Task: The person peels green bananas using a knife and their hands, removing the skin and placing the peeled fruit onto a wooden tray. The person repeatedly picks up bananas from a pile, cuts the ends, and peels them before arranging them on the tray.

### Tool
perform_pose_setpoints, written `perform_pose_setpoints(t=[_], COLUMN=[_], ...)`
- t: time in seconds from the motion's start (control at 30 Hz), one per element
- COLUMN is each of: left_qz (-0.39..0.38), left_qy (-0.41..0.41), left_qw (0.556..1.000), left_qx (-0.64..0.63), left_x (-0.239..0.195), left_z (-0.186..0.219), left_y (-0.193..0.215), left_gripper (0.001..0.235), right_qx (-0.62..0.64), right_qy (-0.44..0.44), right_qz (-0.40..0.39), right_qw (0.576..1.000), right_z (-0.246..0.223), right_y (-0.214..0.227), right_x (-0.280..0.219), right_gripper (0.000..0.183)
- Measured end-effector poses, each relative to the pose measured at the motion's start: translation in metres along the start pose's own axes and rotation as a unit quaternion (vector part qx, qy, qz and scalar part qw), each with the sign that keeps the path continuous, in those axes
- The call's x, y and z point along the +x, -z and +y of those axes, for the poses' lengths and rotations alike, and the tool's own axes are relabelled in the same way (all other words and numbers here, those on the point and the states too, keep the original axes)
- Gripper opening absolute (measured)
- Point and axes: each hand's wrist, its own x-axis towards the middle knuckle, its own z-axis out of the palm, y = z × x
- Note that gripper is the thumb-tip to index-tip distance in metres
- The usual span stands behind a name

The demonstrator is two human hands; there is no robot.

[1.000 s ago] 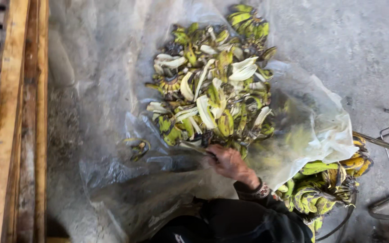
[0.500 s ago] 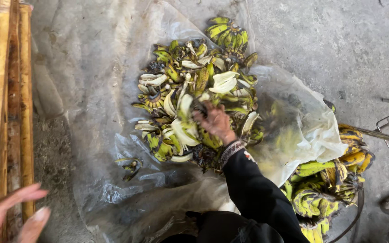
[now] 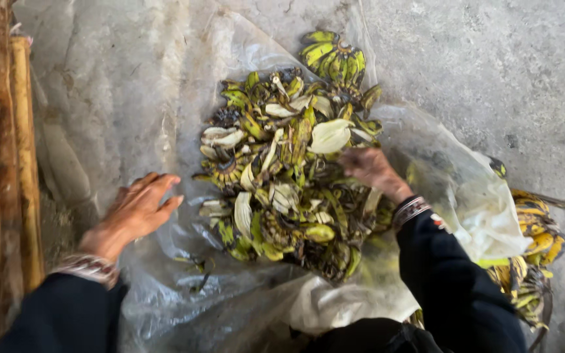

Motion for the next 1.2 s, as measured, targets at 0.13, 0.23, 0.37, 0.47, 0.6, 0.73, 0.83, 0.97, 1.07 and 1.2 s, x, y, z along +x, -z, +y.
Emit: perform_pose_setpoints(t=[0.13,0.23,0.37,0.47,0.6,0.73,0.83,0.97,1.07,1.2], left_qz=[0.139,0.094,0.05,0.006,-0.016,-0.027,-0.03,-0.011,-0.025,-0.013], left_qy=[0.046,0.131,0.131,0.137,0.133,0.128,0.124,0.105,0.112,0.107], left_qw=[0.978,0.967,0.969,0.973,0.977,0.974,0.975,0.974,0.975,0.975], left_qx=[-0.15,-0.199,-0.205,-0.185,-0.166,-0.183,-0.18,-0.198,-0.189,-0.193], left_x=[0.081,0.105,0.116,0.115,0.115,0.113,0.114,0.112,0.114,0.114], left_z=[-0.014,-0.017,-0.021,-0.03,-0.029,-0.026,-0.028,-0.027,-0.027,-0.027], left_y=[-0.085,-0.131,-0.173,-0.182,-0.181,-0.178,-0.175,-0.176,-0.176,-0.177], left_gripper=[0.067,0.084,0.1,0.096,0.098,0.1,0.1,0.099,0.101,0.101], right_qx=[-0.069,-0.274,-0.32,-0.397,-0.425,-0.439,-0.339,-0.461,-0.514,-0.586], right_qy=[-0.066,-0.247,-0.152,-0.186,-0.212,-0.339,-0.368,-0.249,-0.131,0.022], right_qz=[0.136,0.197,0.239,0.235,0.211,0.087,0.094,0.148,0.196,0.249], right_qw=[0.986,0.908,0.904,0.867,0.854,0.828,0.861,0.839,0.824,0.771], right_z=[0.034,0.03,0.043,0.048,0.045,0.047,0.053,0.039,0.007,-0.085], right_y=[0.072,0.124,0.141,0.131,0.107,0.096,0.11,0.121,0.125,0.126], right_x=[0.053,0.117,0.189,0.245,0.305,0.323,0.314,0.287,0.255,0.208], right_gripper=[0.016,0.028,0.021,0.038,0.059,0.044,0.04,0.034,0.036,0.035])
